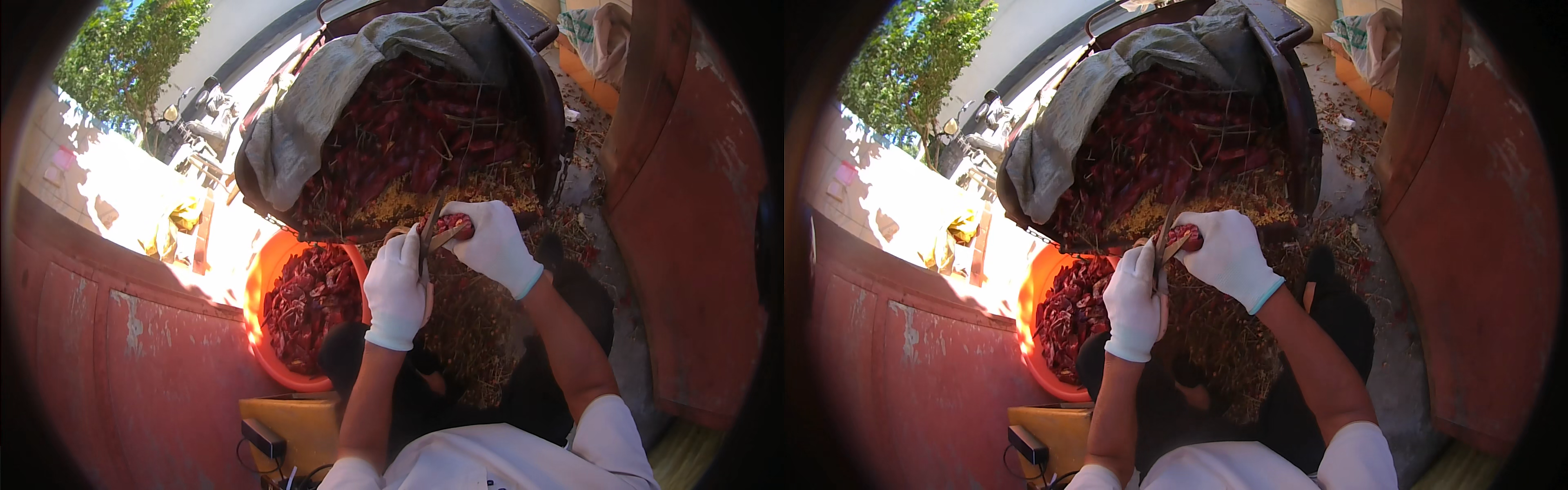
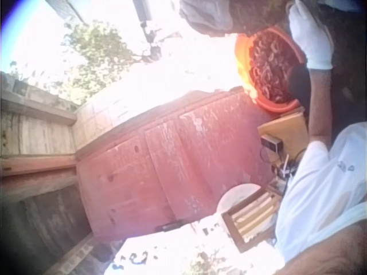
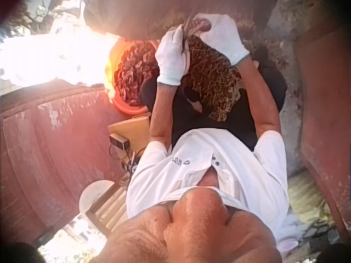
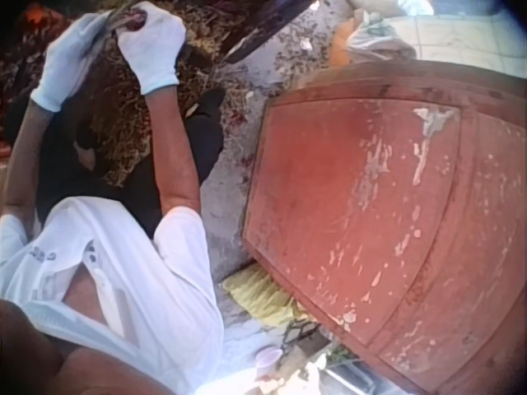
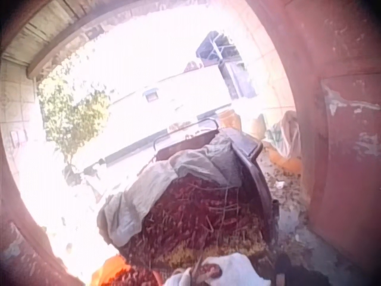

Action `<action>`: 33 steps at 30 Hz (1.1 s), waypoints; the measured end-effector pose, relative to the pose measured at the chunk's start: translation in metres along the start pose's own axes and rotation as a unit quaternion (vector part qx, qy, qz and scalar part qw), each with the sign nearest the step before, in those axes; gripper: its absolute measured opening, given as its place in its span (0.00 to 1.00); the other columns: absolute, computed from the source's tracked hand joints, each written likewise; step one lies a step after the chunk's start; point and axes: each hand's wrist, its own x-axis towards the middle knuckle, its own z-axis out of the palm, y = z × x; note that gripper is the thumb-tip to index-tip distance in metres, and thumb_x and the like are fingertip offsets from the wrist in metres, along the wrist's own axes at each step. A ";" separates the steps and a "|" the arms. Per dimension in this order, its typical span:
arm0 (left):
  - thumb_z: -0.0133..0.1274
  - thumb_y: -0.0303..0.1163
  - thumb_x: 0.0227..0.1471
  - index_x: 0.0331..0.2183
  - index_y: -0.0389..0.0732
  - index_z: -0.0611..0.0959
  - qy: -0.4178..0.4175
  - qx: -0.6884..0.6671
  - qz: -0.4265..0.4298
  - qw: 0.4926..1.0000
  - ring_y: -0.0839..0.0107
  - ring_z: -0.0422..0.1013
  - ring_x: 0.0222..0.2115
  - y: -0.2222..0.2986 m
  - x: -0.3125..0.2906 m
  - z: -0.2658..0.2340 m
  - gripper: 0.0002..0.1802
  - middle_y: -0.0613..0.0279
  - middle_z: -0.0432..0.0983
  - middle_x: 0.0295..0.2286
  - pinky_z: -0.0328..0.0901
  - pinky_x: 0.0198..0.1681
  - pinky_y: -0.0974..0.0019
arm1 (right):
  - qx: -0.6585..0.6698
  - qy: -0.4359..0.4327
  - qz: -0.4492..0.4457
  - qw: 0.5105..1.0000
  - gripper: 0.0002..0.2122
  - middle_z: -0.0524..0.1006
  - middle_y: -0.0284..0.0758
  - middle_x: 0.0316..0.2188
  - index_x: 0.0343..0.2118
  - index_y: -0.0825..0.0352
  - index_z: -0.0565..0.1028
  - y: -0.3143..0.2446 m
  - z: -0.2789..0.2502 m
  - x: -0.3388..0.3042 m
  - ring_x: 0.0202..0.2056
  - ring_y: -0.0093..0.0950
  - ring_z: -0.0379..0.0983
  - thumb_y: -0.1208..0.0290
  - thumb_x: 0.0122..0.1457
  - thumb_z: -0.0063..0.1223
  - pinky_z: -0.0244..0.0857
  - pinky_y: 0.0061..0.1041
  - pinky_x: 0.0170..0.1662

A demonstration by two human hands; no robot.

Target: The person removes the stems from dried red chili peppers by hand and using shears while sitting on the ground next to a container and a tub.

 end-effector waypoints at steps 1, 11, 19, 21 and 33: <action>0.53 0.17 0.47 0.50 0.34 0.76 0.000 -0.002 0.005 1.000 0.48 0.74 0.39 -0.001 0.000 0.000 0.25 0.49 0.75 0.41 0.70 0.40 0.56 | 0.003 0.001 -0.004 1.000 0.08 0.78 0.42 0.22 0.32 0.60 0.82 0.001 0.000 0.000 0.27 0.43 0.77 0.69 0.47 0.63 0.70 0.37 0.31; 0.58 0.19 0.49 0.48 0.38 0.80 -0.005 -0.047 -0.083 0.995 0.57 0.76 0.33 -0.002 -0.019 0.002 0.21 0.55 0.76 0.36 0.71 0.37 0.63 | 0.081 -0.044 0.022 0.996 0.12 0.81 0.43 0.29 0.36 0.64 0.82 -0.003 -0.005 0.001 0.34 0.42 0.79 0.70 0.46 0.66 0.71 0.33 0.38; 0.57 0.22 0.47 0.50 0.43 0.80 0.001 -0.001 -0.087 0.996 0.56 0.75 0.36 -0.001 -0.027 -0.008 0.25 0.58 0.76 0.36 0.70 0.37 0.59 | 0.034 -0.071 0.011 0.997 0.12 0.80 0.44 0.28 0.36 0.65 0.82 0.002 -0.005 0.003 0.32 0.42 0.78 0.68 0.47 0.66 0.71 0.34 0.38; 0.56 0.22 0.45 0.50 0.44 0.80 0.001 0.018 -0.077 0.997 0.55 0.75 0.37 -0.004 -0.027 -0.010 0.26 0.58 0.76 0.37 0.70 0.37 0.57 | 0.040 -0.088 0.001 0.995 0.12 0.80 0.44 0.27 0.35 0.65 0.82 0.000 -0.006 0.003 0.32 0.42 0.78 0.67 0.47 0.66 0.71 0.33 0.37; 0.57 0.19 0.47 0.47 0.38 0.79 -0.019 -0.017 -0.028 0.999 0.52 0.75 0.39 -0.006 -0.026 -0.010 0.22 0.54 0.77 0.38 0.71 0.40 0.59 | 0.060 -0.134 -0.032 0.989 0.11 0.79 0.43 0.24 0.30 0.65 0.81 0.001 -0.017 0.001 0.30 0.45 0.77 0.64 0.47 0.68 0.70 0.35 0.35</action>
